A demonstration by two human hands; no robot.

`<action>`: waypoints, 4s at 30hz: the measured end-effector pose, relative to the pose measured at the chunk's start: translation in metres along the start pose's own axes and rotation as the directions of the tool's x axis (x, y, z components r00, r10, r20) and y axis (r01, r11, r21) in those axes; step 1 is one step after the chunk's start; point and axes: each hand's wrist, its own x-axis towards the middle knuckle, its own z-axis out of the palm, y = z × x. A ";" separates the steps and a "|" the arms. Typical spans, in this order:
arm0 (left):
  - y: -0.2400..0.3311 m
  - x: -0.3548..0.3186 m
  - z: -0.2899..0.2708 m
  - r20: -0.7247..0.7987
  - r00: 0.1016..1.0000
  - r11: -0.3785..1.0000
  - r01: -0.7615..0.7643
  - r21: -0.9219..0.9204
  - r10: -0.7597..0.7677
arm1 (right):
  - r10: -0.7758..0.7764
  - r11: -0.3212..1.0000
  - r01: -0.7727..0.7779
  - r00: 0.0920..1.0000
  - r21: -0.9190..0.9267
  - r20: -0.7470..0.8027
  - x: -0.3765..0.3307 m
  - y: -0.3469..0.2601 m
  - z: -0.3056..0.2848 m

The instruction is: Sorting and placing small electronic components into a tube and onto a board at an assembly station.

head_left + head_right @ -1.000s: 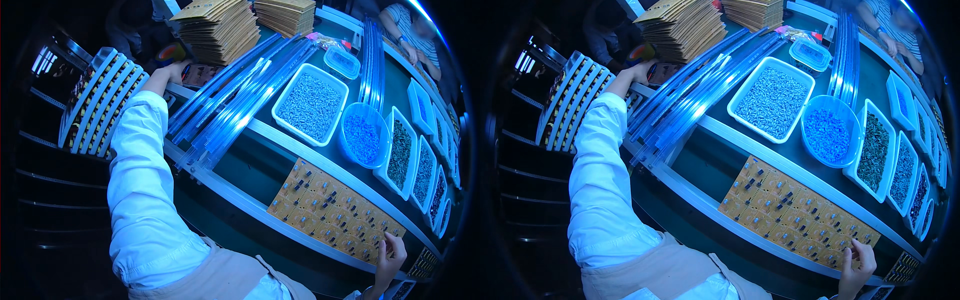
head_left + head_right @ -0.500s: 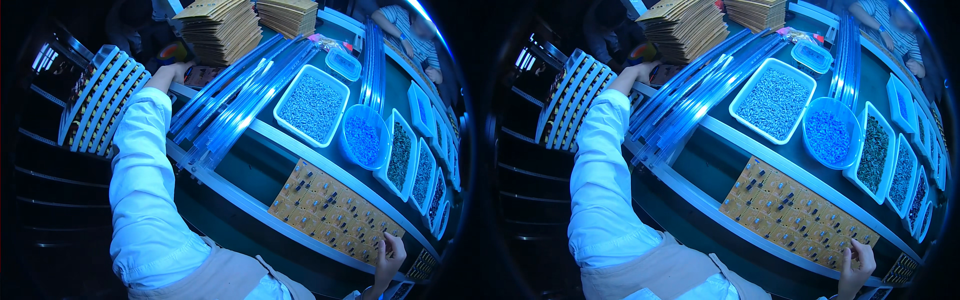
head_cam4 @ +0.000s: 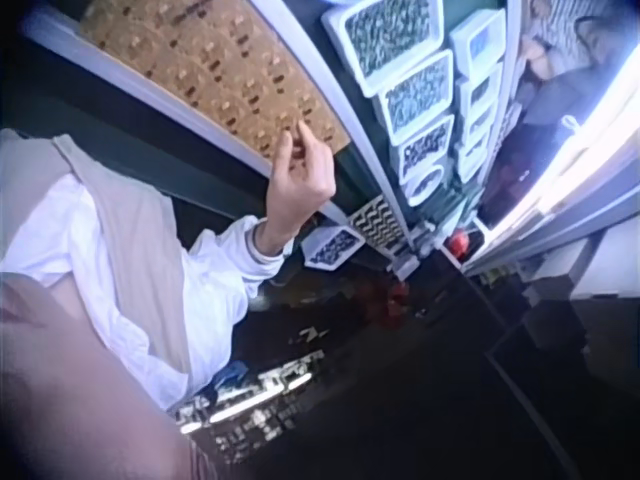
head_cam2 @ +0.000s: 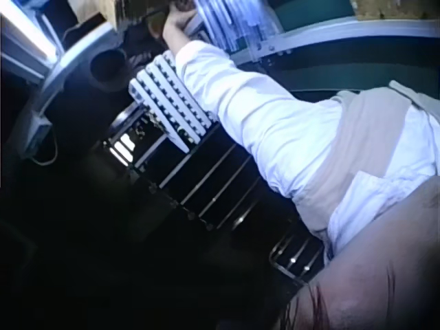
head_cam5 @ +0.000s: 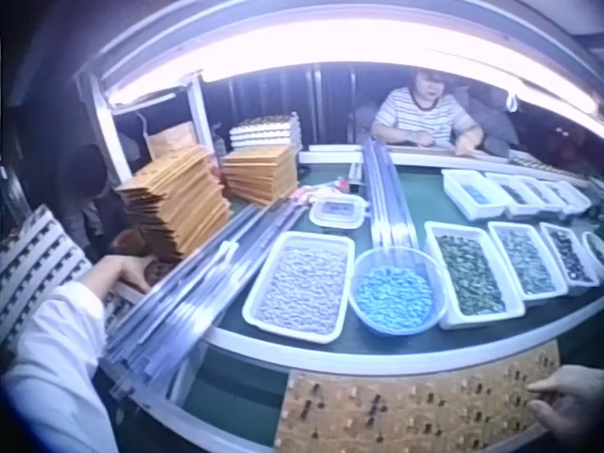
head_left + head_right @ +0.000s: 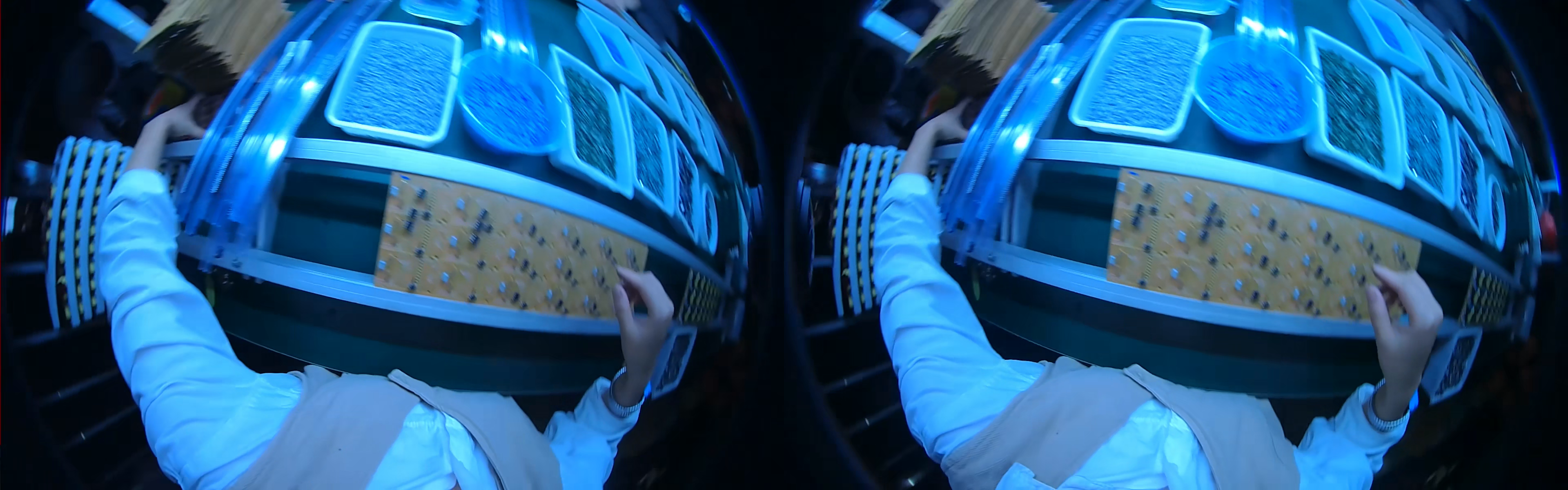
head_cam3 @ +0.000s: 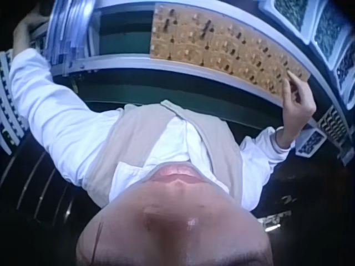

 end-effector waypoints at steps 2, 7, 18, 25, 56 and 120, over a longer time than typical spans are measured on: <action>-0.010 0.008 -0.006 0.004 1.000 0.999 0.017 0.049 -0.017 | 0.009 1.000 -0.009 1.000 -0.004 -0.022 -0.003 -0.002 -0.004; -0.007 0.022 -0.005 0.015 1.000 0.991 -0.022 0.134 0.020 | -0.027 1.000 0.027 0.999 0.013 -0.043 -0.008 -0.003 -0.008; 0.005 0.005 0.002 -0.173 0.982 0.971 0.110 0.214 -0.073 | -0.065 0.998 0.065 0.998 0.026 -0.014 -0.013 -0.003 -0.004; -0.023 0.016 0.002 -0.198 0.979 0.982 0.080 0.172 -0.045 | -0.149 0.987 0.148 0.989 0.054 0.009 -0.007 -0.012 0.009; 0.275 -0.142 0.226 -0.675 0.600 0.889 -0.412 0.199 0.430 | -0.503 0.865 0.502 0.865 0.008 0.003 0.008 -0.068 0.095; 0.270 -0.128 0.217 -0.613 0.548 0.805 -0.520 0.284 0.570 | -0.524 0.851 0.521 0.851 -0.059 -0.039 0.048 -0.065 0.106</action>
